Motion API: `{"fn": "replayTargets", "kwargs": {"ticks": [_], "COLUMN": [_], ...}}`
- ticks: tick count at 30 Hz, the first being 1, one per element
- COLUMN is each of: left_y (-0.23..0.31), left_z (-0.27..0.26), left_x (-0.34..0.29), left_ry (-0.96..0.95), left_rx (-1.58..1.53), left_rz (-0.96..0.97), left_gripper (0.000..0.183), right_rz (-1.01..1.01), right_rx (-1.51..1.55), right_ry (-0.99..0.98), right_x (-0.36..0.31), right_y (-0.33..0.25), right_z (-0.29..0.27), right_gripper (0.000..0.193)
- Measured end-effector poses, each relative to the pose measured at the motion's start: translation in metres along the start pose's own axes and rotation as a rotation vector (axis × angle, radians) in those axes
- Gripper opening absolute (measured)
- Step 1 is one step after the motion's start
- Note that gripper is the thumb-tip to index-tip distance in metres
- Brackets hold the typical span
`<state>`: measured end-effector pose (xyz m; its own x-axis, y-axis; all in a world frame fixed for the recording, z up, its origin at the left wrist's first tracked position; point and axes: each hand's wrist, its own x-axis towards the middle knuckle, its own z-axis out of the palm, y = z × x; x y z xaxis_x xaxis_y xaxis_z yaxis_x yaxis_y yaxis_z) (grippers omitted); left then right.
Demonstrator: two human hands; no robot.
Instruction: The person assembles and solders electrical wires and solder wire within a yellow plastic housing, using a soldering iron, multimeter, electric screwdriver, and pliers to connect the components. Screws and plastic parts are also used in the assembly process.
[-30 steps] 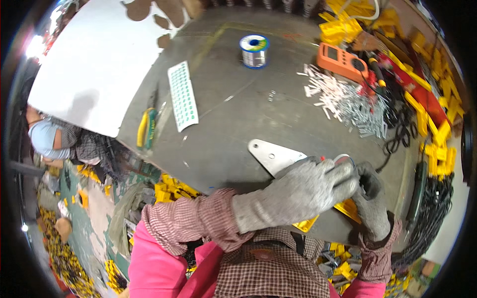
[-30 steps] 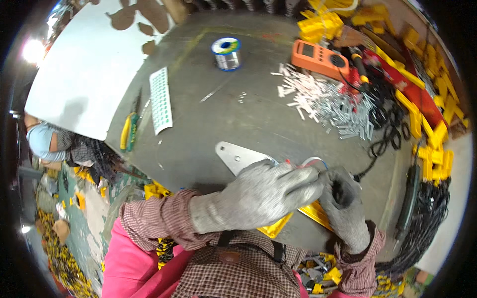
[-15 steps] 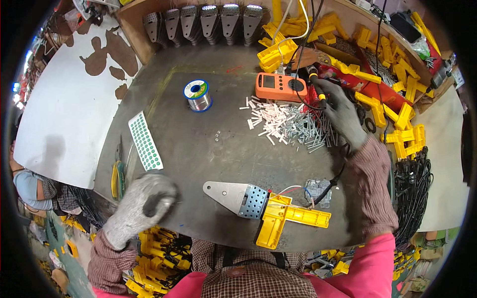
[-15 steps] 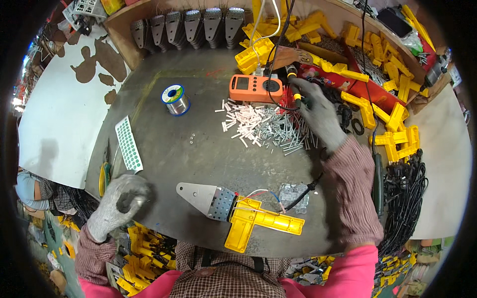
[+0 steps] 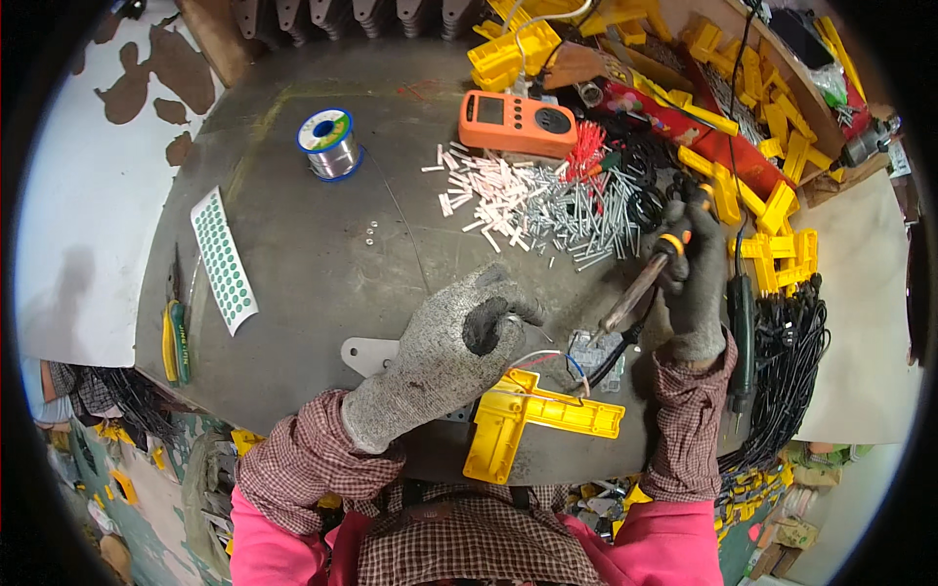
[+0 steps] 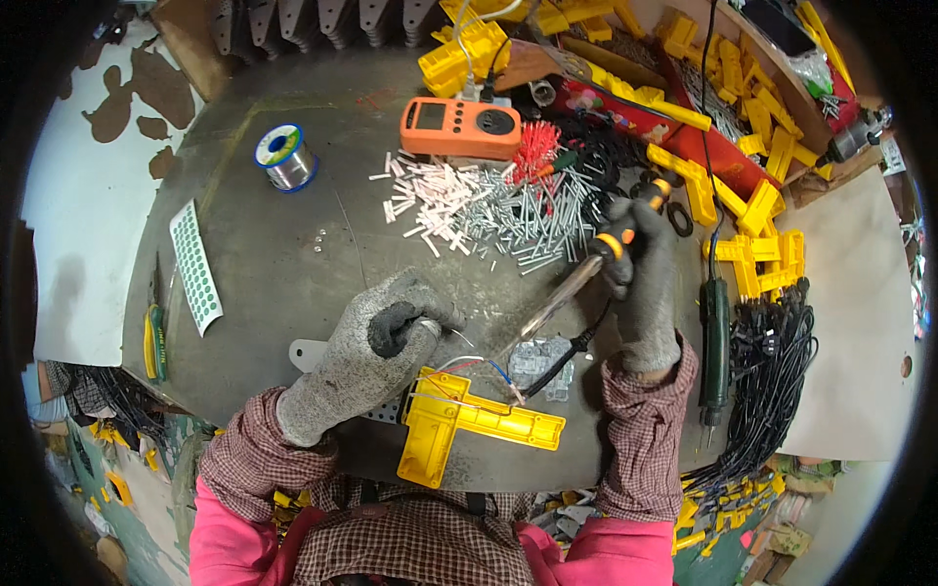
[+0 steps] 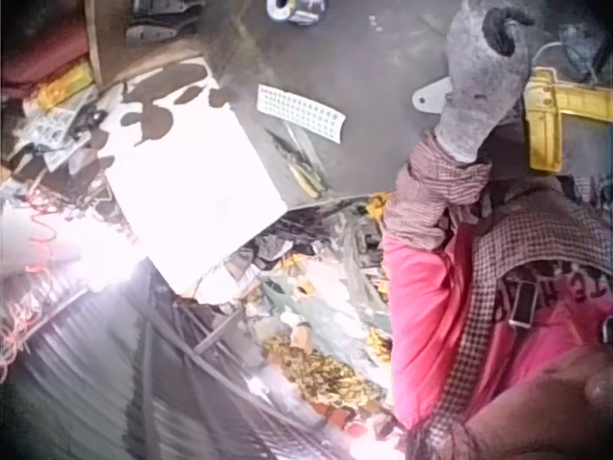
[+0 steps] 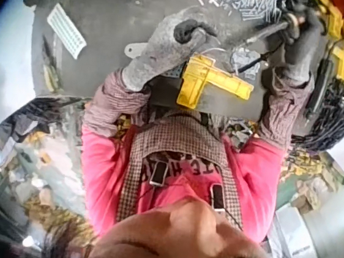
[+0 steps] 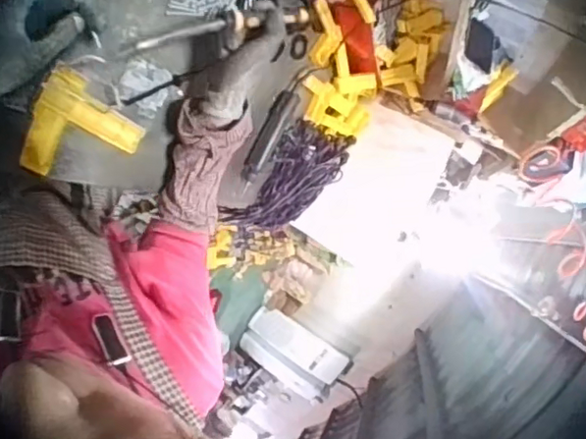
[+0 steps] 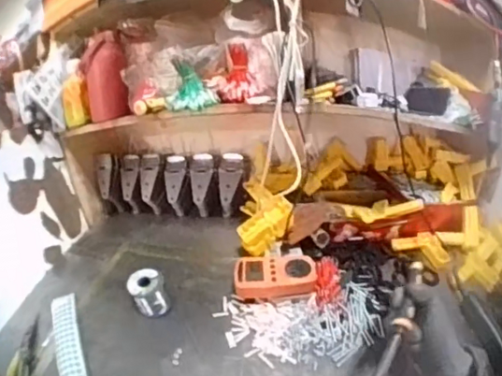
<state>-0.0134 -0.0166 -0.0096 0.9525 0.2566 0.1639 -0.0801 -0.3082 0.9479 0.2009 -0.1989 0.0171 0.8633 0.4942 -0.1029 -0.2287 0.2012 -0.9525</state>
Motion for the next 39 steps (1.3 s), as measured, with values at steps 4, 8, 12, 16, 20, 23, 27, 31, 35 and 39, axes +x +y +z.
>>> {"fn": "replayTargets", "kwargs": {"ticks": [4, 8, 12, 16, 20, 23, 27, 31, 35, 39], "left_y": [-0.006, -0.003, 0.001, -0.006, -0.007, -0.011, -0.006, -0.006, 0.014, 0.047], "left_z": [0.008, 0.012, 0.008, 0.014, 0.016, 0.019, 0.019, 0.016, 0.004, -0.003], "left_x": [0.002, 0.004, 0.005, 0.002, 0.003, 0.003, 0.004, 0.001, 0.001, -0.027], "left_ry": [-0.014, -0.021, -0.068, -0.031, -0.013, -0.01, -0.017, 0.002, 0.046, 0.076], "left_rx": [0.005, 0.031, 0.021, 0.064, 0.114, 0.168, 0.095, 0.154, 0.187, 0.293], "left_rz": [0.087, 0.182, 0.053, 0.127, 0.154, 0.193, 0.173, 0.148, 0.219, 0.172], "left_gripper": [0.016, 0.015, 0.009, 0.012, 0.014, 0.014, 0.013, 0.013, 0.019, 0.031], "right_rz": [0.051, 0.075, 0.059, 0.077, 0.081, 0.102, 0.038, 0.068, 0.044, -0.014], "right_rx": [-0.085, -0.047, -0.065, -0.057, -0.047, 0.036, -0.071, -0.033, 0.0, -0.097], "right_ry": [0.085, 0.069, 0.047, 0.043, 0.061, 0.07, 0.112, 0.087, 0.126, 0.071], "right_x": [-0.007, -0.008, -0.008, -0.009, -0.009, -0.009, -0.004, -0.012, -0.004, 0.0], "right_y": [0.006, 0.007, 0.009, 0.007, 0.007, 0.006, 0.011, 0.003, 0.006, -0.009], "right_z": [0.021, 0.018, 0.02, 0.018, 0.022, 0.025, 0.016, 0.029, 0.016, -0.002], "right_gripper": [0.021, 0.02, 0.02, 0.02, 0.019, 0.019, 0.024, 0.02, 0.02, 0.026]}}
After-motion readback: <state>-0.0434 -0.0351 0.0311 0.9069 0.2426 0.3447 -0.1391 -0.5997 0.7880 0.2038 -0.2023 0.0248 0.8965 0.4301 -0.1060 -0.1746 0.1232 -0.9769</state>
